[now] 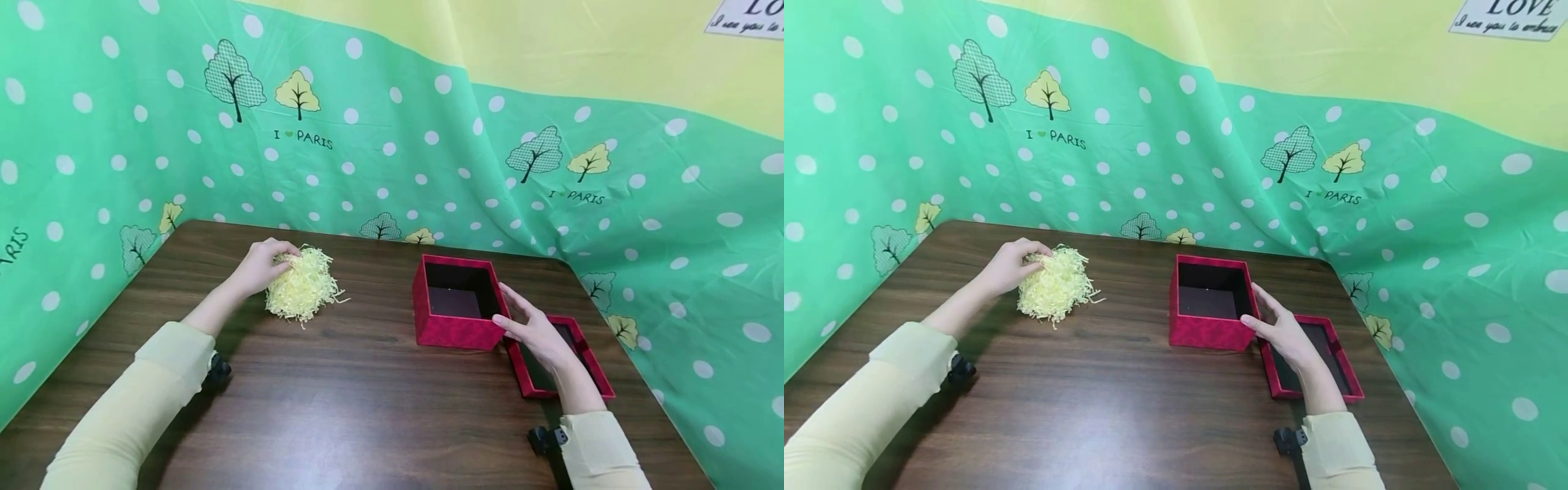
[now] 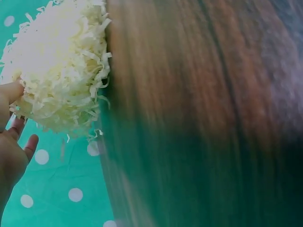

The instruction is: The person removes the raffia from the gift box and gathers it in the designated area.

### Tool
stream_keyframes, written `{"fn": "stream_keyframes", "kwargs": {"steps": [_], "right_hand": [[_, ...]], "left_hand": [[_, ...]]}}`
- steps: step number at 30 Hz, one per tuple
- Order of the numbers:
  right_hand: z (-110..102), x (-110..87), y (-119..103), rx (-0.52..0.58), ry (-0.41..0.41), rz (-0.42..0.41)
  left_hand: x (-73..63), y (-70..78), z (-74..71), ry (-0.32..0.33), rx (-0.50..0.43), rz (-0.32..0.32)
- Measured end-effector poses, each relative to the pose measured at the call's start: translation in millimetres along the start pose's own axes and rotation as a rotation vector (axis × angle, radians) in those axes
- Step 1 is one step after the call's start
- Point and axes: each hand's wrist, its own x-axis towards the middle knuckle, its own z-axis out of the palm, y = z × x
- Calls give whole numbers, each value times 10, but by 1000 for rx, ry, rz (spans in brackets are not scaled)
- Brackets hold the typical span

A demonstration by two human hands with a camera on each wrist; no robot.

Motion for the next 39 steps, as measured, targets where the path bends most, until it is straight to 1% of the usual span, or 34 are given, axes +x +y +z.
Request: {"fn": "stream_keyframes", "kwargs": {"steps": [4,9,12,14,16,19,23,26,32,36,39], "right_hand": [[6,6,-9,4,-2,2],[4,4,-7,4,-2,6],[0,2,2,-1,-2,9],[-3,3,4,-4,-1,11],[-7,4,1,-6,1,13],[-6,6,-11,-4,2,16],[-15,6,-35,-7,-3,23],[-42,3,-52,-39,-16,23],[-110,-9,-90,-149,-37,-13],[-136,-20,-160,-264,12,-66],[-155,-31,-261,-374,68,-114]], "left_hand": [[-2,-36,41,-77,33,-31],[12,-67,72,-173,53,-90],[17,-68,66,-220,47,-125],[18,-61,49,-232,24,-138],[21,-48,28,-225,-2,-143],[28,-18,-21,-203,-45,-133],[56,42,-97,-206,-61,-115],[91,102,-150,-214,-58,-111],[146,274,-243,-188,-38,-114],[168,425,-282,-165,-27,-102],[179,575,-305,-145,-21,-74]]}}
